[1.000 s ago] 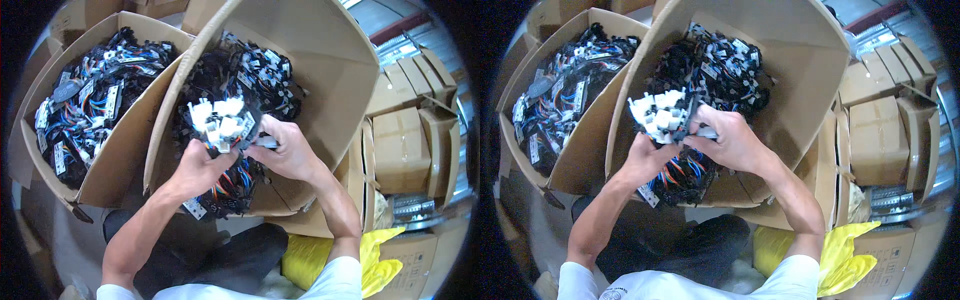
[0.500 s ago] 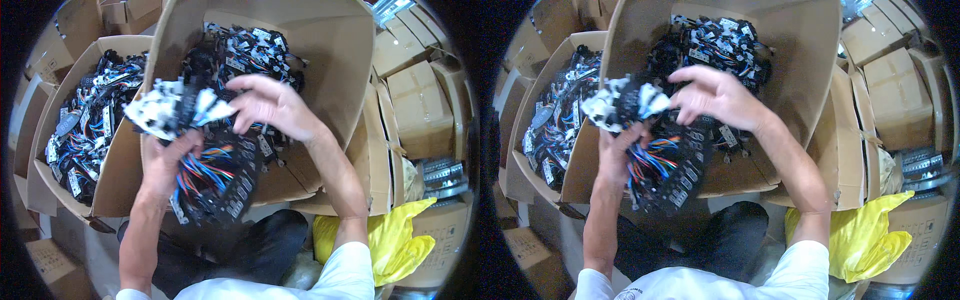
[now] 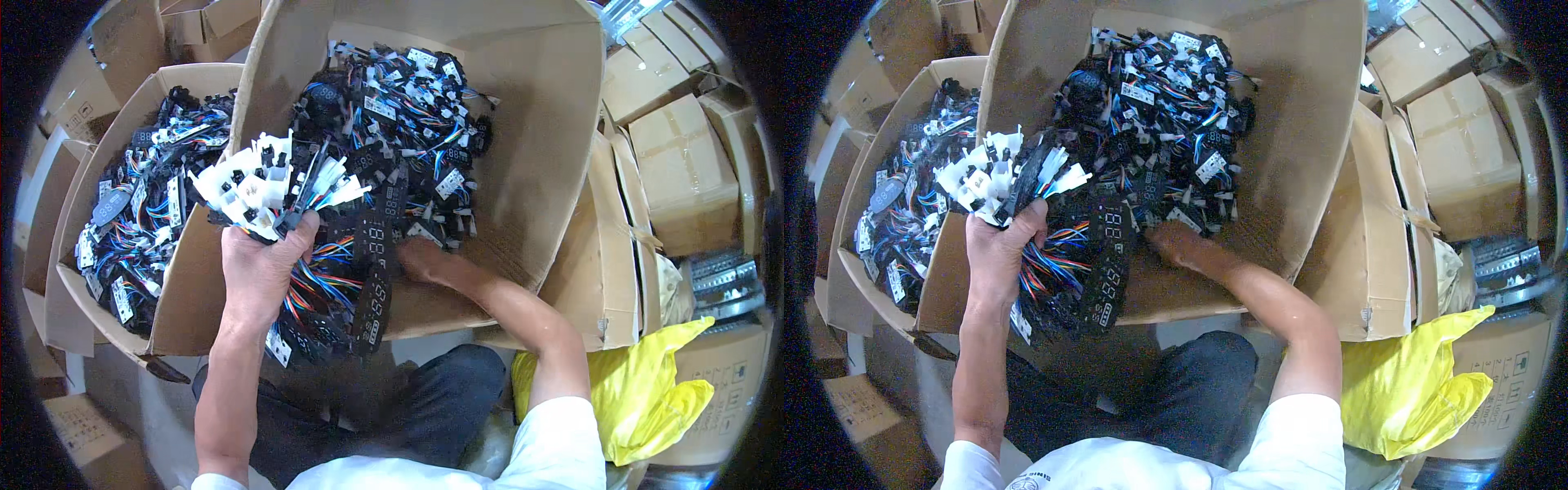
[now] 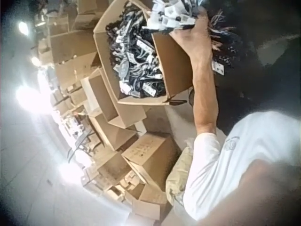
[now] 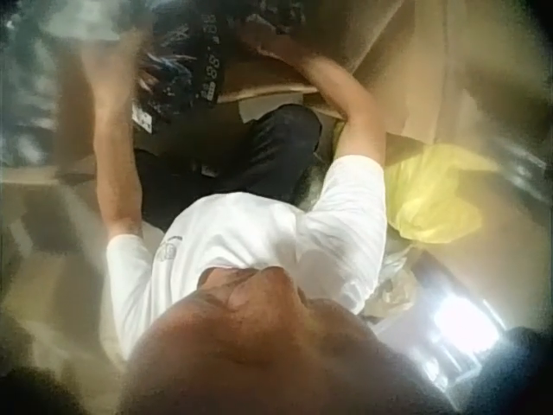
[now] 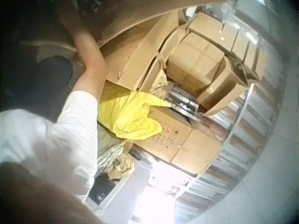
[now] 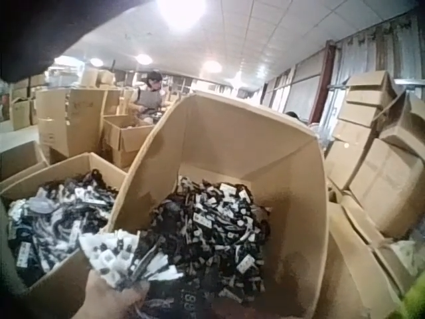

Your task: The person sorts and organizes electronic modules with wiring harnesses by hand, placing them into cardboard boxes.

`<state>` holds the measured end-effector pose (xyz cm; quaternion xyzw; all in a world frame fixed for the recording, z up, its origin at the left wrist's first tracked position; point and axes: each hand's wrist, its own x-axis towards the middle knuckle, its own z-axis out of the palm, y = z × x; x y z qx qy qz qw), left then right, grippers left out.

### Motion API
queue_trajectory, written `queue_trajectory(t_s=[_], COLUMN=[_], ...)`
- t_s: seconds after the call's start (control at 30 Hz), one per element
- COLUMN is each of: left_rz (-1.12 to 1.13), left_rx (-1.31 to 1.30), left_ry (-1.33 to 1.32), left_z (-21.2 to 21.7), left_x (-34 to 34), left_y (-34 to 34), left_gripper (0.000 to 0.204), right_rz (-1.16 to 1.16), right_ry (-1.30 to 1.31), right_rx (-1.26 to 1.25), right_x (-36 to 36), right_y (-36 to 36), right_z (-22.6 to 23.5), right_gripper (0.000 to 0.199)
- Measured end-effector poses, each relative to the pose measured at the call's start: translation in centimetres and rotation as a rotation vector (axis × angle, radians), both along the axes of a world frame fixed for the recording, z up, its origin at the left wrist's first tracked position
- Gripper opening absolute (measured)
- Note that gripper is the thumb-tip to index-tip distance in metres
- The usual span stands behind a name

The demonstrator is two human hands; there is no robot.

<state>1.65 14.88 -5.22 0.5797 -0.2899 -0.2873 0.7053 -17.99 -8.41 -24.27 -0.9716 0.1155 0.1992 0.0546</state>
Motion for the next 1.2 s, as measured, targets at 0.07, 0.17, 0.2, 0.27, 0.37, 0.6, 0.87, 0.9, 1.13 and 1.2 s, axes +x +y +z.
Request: queue_trajectory(t_s=[0.07,0.17,0.2,0.27,0.37,0.6,0.87,0.9,1.13,1.2], left_rz=[0.008,-0.027,-0.013,-0.015,-0.09,-0.078,0.022,0.019,0.081,0.051], left_rx=[0.019,0.02,-0.002,0.001,0.034,0.032,0.074,0.024,-0.122,-0.068], left_ry=[-0.01,0.017,0.04,0.005,0.036,0.052,0.11,0.147,0.039,0.135], left_z=[0.4,0.7,0.8,0.0,0.4,1.0,-0.6,-1.2,-1.2,-1.8], left_x=[0.1,0.1,-0.2,0.2,-0.2,0.0,-0.1,-0.3,-3.2,-3.2], left_y=[0.3,0.9,0.7,0.8,0.6,0.9,-0.1,-0.5,-1.8,-1.6], left_gripper=[0.018,0.02,0.016,0.014,0.019,0.02,0.011,0.011,0.02,0.021], right_rz=[-0.071,-0.28,-0.367,-0.25,-0.176,-0.324,-0.763,-0.749,-0.432,-0.672], right_ry=[-0.018,-0.177,-0.213,-0.281,-0.168,-0.548,-1.274,-1.27,-1.12,-1.111], right_rx=[-0.068,-0.222,-0.276,-0.374,-0.451,-0.395,0.306,0.311,0.517,0.866], right_x=[0.7,1.2,1.1,1.3,0.3,0.0,0.3,0.3,5.5,6.3], right_y=[0.2,-1.7,-3.7,-6.6,-10.0,-9.6,-0.9,0.8,11.4,12.9], right_z=[1.3,4.6,4.9,4.8,2.6,5.9,22.7,23.4,19.5,19.3], right_gripper=[0.033,0.022,0.021,0.021,0.022,0.02,0.029,0.029,0.022,0.028])
